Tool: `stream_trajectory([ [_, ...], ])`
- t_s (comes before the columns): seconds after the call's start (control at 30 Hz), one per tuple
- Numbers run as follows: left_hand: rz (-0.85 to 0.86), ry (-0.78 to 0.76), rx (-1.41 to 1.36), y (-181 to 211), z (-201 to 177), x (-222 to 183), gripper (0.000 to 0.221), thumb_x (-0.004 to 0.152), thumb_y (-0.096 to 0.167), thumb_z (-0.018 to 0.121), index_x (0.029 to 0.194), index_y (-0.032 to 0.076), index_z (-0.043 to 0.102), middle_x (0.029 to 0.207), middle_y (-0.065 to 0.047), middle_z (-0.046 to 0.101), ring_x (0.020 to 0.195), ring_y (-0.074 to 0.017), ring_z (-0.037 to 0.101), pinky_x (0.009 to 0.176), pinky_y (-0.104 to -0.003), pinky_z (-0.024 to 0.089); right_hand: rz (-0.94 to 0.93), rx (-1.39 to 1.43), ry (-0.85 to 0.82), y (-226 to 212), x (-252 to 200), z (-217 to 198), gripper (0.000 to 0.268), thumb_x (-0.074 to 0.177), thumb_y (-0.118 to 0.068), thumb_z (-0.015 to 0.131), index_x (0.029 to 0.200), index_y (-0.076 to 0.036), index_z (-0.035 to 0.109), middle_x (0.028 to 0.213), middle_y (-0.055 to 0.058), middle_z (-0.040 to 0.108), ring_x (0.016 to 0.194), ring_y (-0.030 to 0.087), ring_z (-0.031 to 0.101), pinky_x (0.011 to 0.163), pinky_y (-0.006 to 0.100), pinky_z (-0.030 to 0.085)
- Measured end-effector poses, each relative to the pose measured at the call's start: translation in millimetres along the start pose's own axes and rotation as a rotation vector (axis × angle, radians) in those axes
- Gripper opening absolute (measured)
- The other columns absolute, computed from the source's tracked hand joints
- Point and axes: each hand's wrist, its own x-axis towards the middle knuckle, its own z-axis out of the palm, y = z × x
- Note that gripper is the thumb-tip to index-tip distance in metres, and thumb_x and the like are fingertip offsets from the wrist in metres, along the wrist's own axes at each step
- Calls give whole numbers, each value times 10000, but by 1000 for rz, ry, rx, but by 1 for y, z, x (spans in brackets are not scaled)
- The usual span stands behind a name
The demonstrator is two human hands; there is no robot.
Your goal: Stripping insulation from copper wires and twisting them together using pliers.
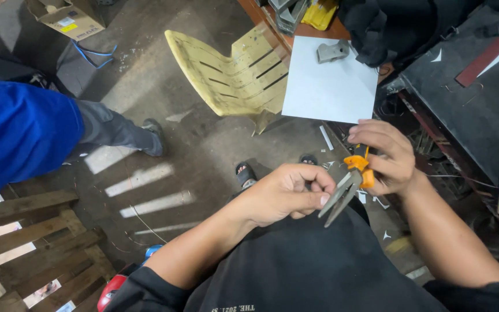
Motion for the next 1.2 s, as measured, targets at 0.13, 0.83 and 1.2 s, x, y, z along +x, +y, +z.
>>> stream_trajectory([
  [0.13, -39, -38, -126, -6, 0, 4, 111, 913, 26, 687, 996, -39, 651, 751, -31, 474, 512, -5, 431, 376, -140, 289, -58, 59, 40, 14, -15, 6, 420, 892, -236, 659, 549, -22, 544, 862, 296, 686, 747, 454, 672, 752, 629, 563],
  [0.83, -64, -60, -111, -1, -3, 8, 123, 890, 32, 725, 960, -45, 661, 720, -9, 472, 507, 3, 433, 379, -128, 279, -76, 168, 57, 19, -5, 20, 406, 918, -158, 684, 581, 2, 523, 768, 282, 634, 592, 398, 557, 533, 494, 494],
  [1.2, -26, -38, -81, 5, -2, 5, 100, 888, 20, 720, 954, -29, 662, 677, -3, 487, 508, 3, 457, 391, -123, 295, -82, 236, 35, 19, 0, 21, 434, 909, -160, 698, 558, -10, 491, 731, 284, 622, 548, 382, 548, 493, 475, 490],
])
